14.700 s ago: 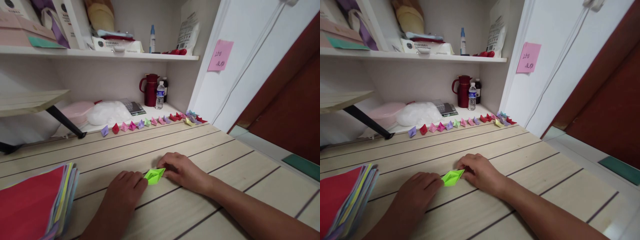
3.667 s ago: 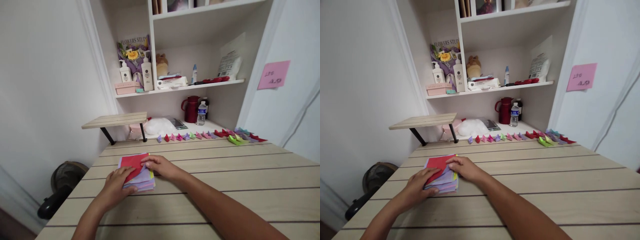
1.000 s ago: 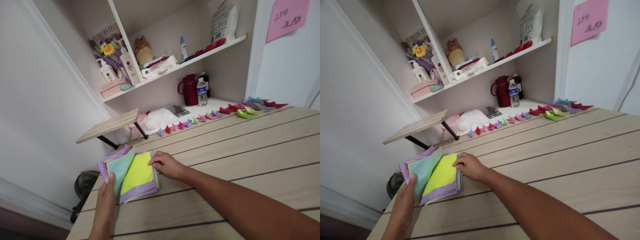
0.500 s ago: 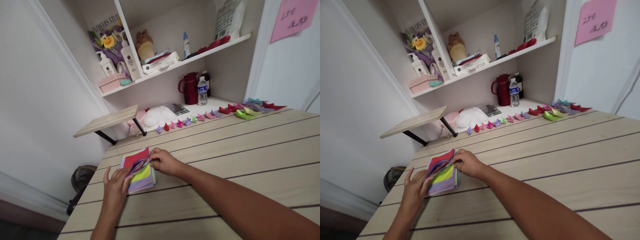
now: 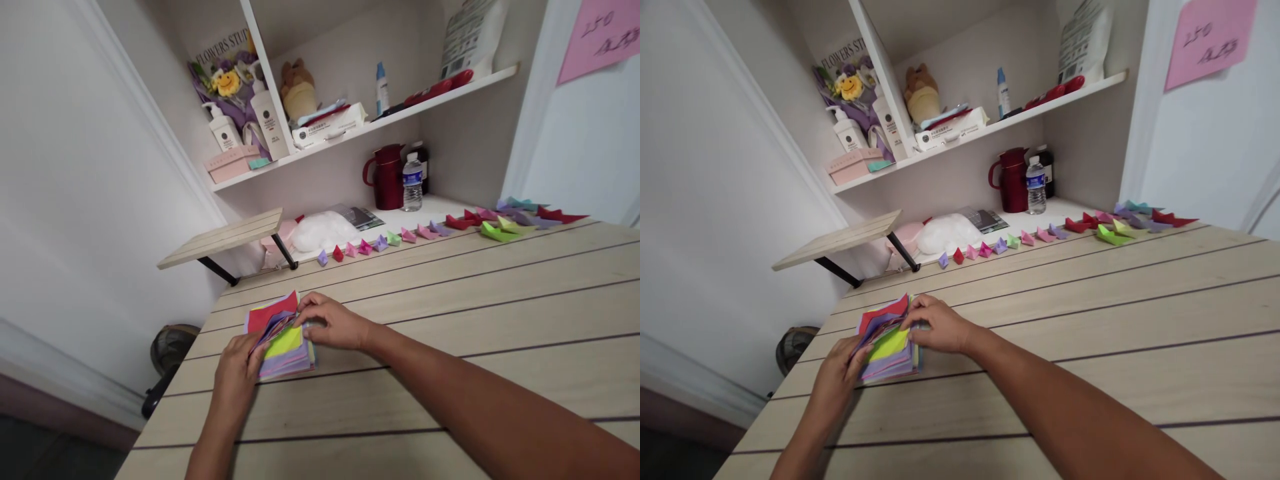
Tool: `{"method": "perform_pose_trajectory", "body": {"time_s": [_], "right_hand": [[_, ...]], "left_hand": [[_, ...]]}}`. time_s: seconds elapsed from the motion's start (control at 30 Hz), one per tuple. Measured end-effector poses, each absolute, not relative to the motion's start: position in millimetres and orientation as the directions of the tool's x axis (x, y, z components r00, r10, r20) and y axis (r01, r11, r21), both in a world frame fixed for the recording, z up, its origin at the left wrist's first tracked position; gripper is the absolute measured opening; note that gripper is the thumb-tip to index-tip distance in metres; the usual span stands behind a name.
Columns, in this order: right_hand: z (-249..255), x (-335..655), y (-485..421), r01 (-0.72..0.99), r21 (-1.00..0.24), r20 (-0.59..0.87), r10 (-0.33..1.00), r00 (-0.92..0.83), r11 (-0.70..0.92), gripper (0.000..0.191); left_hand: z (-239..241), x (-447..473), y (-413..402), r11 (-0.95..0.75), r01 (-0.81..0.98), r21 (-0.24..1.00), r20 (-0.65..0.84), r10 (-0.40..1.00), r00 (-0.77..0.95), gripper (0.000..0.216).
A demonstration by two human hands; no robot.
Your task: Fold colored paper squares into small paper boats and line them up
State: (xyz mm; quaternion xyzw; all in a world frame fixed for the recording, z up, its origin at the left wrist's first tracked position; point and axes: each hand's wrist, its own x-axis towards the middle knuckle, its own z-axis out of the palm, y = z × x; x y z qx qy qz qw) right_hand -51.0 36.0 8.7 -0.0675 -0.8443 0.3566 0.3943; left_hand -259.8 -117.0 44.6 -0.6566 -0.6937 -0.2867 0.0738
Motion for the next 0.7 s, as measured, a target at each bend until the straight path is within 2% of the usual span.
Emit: {"method": "perform_pose_trajectory", "body": {"time_s": [0.2,0.27,0.37,0.53,0.7], "right_hand": [[6,-54,33,-0.141,-0.658,0.603,0.406,-0.687,0.74,0.043],[5,-55,34,-0.128,-0.653,0.603,0.41,-0.684,0.747,0.044],[4,-56,34,-0.117,-0.645,0.609,0.416,-0.675,0.755,0.035],[8,-58,33,-0.099,-0.642,0.624,0.443,-0.644,0.76,0.006],[9,-61,31,-0.092,-0.653,0.623,0.464,-0.629,0.752,0.005]], "left_hand": [[43,-261,-117,-0.03,0.953,0.302,0.493,0.86,-0.129,0.057],[42,-262,-117,-0.026,0.953,0.302,0.493,0.86,-0.133,0.055],[40,-264,-117,-0.021,0.953,0.301,0.486,0.864,-0.135,0.052],[39,-265,-117,-0.03,0.954,0.298,0.483,0.867,-0.123,0.047],[39,-264,-118,-0.037,0.952,0.302,0.485,0.866,-0.12,0.049]]}}
